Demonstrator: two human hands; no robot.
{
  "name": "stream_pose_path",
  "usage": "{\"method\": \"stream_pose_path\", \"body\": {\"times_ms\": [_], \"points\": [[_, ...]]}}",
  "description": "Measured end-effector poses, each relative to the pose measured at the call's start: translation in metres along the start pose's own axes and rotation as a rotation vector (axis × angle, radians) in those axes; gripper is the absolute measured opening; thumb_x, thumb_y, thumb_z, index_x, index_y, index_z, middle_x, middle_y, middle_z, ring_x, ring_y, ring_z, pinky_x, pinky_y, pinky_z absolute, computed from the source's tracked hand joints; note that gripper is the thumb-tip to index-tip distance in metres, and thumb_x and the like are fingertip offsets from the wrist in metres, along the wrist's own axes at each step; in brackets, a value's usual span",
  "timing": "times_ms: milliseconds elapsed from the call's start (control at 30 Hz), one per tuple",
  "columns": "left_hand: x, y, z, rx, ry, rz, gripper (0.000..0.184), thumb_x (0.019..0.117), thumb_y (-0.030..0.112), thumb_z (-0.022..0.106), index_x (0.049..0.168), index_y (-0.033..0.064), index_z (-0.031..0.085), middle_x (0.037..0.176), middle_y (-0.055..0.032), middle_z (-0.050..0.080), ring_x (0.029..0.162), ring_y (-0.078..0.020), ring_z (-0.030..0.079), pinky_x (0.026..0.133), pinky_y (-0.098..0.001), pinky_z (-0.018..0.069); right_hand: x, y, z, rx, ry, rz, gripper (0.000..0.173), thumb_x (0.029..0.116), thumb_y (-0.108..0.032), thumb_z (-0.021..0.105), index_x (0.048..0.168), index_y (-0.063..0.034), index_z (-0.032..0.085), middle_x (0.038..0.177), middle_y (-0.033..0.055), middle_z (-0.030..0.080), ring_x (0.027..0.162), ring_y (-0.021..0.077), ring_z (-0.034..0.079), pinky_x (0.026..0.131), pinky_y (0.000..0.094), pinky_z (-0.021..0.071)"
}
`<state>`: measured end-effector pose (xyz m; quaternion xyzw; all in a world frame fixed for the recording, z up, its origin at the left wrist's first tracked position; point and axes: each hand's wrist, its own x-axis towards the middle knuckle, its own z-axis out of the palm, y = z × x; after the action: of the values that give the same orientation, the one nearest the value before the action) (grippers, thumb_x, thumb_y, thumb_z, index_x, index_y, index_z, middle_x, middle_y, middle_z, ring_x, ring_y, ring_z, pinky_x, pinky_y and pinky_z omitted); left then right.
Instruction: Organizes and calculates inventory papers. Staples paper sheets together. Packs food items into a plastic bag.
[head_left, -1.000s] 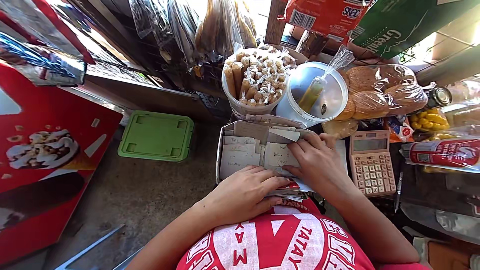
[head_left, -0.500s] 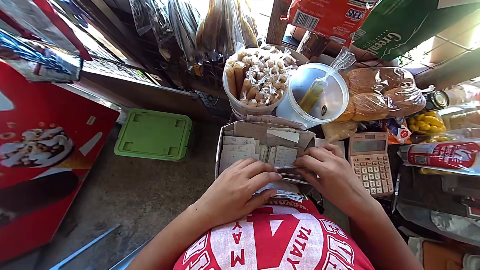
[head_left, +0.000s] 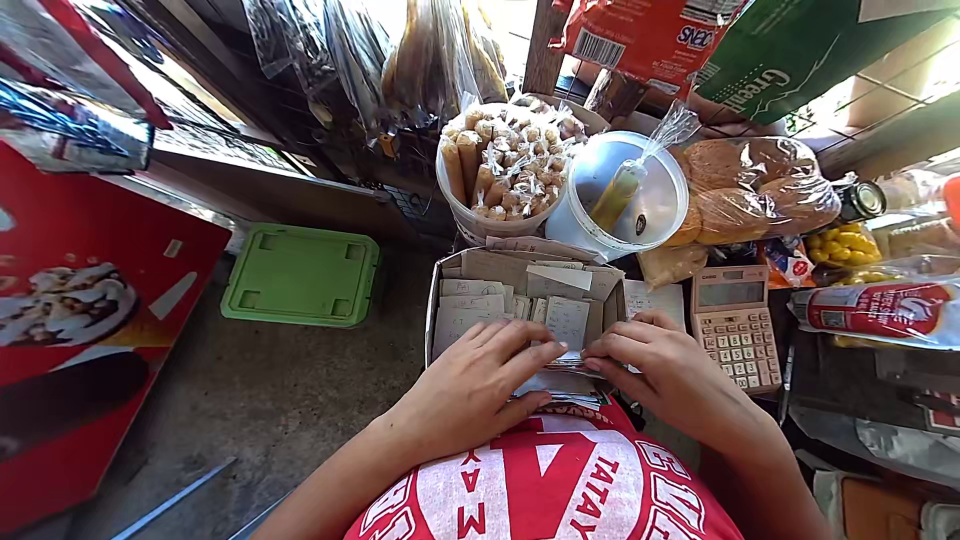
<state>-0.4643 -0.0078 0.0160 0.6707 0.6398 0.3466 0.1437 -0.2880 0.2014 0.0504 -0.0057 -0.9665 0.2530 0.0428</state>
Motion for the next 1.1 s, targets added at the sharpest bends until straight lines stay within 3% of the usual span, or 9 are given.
{"method": "stream_pose_path", "body": {"times_ms": [200, 333, 467, 600, 733, 800, 867, 1000, 1100], "points": [[0.0, -0.003, 0.001, 0.009, -0.015, 0.07, 0.032, 0.1067, 0.034, 0.05, 0.125, 0.0138, 0.067, 0.118, -0.007, 0.07, 0.109, -0.0207, 0.065, 0.096, -0.0377, 0.0493, 0.014, 0.009, -0.002, -0.045, 0.038, 0.071, 0.027, 0.1057, -0.027, 0.052, 0.102, -0.0136, 0.075, 0.09, -0.0009, 0.073, 0.086, 0.0133, 0.069, 0.086, 0.0411, 0.0515], [-0.001, -0.003, 0.002, -0.001, -0.013, 0.075, 0.032, 0.1069, 0.034, 0.051, 0.125, 0.0144, 0.067, 0.117, -0.007, 0.07, 0.108, -0.0208, 0.065, 0.094, -0.0368, 0.0504, 0.03, 0.008, 0.005, -0.314, 0.093, 0.128, 0.008, 0.0951, -0.014, 0.069, 0.099, -0.0094, 0.075, 0.091, 0.0079, 0.073, 0.09, 0.0286, 0.069, 0.079, 0.0483, 0.0505], [-0.002, -0.003, 0.002, -0.009, -0.017, 0.078, 0.031, 0.1072, 0.033, 0.05, 0.125, 0.0148, 0.068, 0.116, -0.0068, 0.07, 0.107, -0.0207, 0.066, 0.094, -0.036, 0.0509, 0.039, 0.005, 0.019, -0.511, 0.004, 0.168, 0.02, 0.0834, -0.02, 0.084, 0.096, -0.0088, 0.074, 0.088, 0.008, 0.073, 0.1, 0.0302, 0.067, 0.086, 0.0503, 0.0454], [-0.002, -0.004, 0.001, -0.027, -0.03, 0.077, 0.031, 0.107, 0.032, 0.051, 0.125, 0.0141, 0.068, 0.116, -0.0072, 0.07, 0.107, -0.0212, 0.065, 0.092, -0.0358, 0.051, 0.041, 0.005, 0.02, -0.5, -0.025, 0.177, 0.028, 0.0789, -0.024, 0.088, 0.097, -0.0086, 0.073, 0.09, 0.008, 0.072, 0.102, 0.0303, 0.066, 0.093, 0.0534, 0.0428], [-0.001, -0.004, 0.002, -0.033, 0.004, 0.049, 0.031, 0.1059, 0.034, 0.053, 0.126, 0.0157, 0.068, 0.127, -0.0084, 0.067, 0.116, -0.0227, 0.062, 0.097, -0.0362, 0.0502, 0.031, 0.007, 0.009, -0.339, 0.019, 0.103, 0.01, 0.0917, -0.021, 0.074, 0.093, -0.011, 0.075, 0.085, 0.0066, 0.069, 0.095, 0.0297, 0.064, 0.093, 0.0548, 0.042], [0.0, -0.003, 0.001, -0.039, 0.008, 0.021, 0.034, 0.105, 0.036, 0.054, 0.13, 0.0177, 0.066, 0.139, -0.0096, 0.061, 0.13, -0.0241, 0.056, 0.106, -0.0383, 0.0469, 0.022, 0.005, 0.002, -0.249, 0.018, 0.071, 0.017, 0.0988, -0.024, 0.063, 0.093, -0.0139, 0.075, 0.083, 0.0041, 0.069, 0.091, 0.0265, 0.066, 0.093, 0.054, 0.0435], [0.001, -0.002, 0.002, -0.038, -0.006, 0.023, 0.04, 0.1046, 0.038, 0.054, 0.138, 0.0156, 0.059, 0.145, -0.0103, 0.058, 0.134, -0.0242, 0.055, 0.11, -0.0415, 0.0451, 0.012, 0.002, -0.005, -0.141, -0.028, 0.025, 0.022, 0.1025, -0.027, 0.055, 0.096, -0.0156, 0.074, 0.085, 0.0017, 0.069, 0.09, 0.023, 0.066, 0.093, 0.0539, 0.0435], [0.002, -0.005, 0.004, 0.007, -0.055, 0.094, 0.04, 0.1057, 0.038, 0.051, 0.136, 0.0134, 0.059, 0.135, -0.0066, 0.065, 0.125, -0.021, 0.062, 0.105, -0.0408, 0.0478, 0.01, 0.009, -0.013, 0.004, -0.083, -0.041, 0.025, 0.106, -0.024, 0.049, 0.105, -0.0144, 0.072, 0.087, -0.0016, 0.073, 0.086, 0.0165, 0.068, 0.096, 0.0501, 0.0426], [0.002, -0.006, 0.005, 0.005, -0.054, 0.11, 0.035, 0.1062, 0.037, 0.05, 0.13, 0.0155, 0.063, 0.131, -0.0052, 0.067, 0.121, -0.0201, 0.064, 0.103, -0.039, 0.0495, 0.023, 0.008, -0.006, -0.197, 0.009, 0.05, 0.017, 0.1009, -0.014, 0.058, 0.105, -0.0092, 0.073, 0.083, 0.0049, 0.074, 0.079, 0.0234, 0.071, 0.089, 0.0535, 0.0508]]}}
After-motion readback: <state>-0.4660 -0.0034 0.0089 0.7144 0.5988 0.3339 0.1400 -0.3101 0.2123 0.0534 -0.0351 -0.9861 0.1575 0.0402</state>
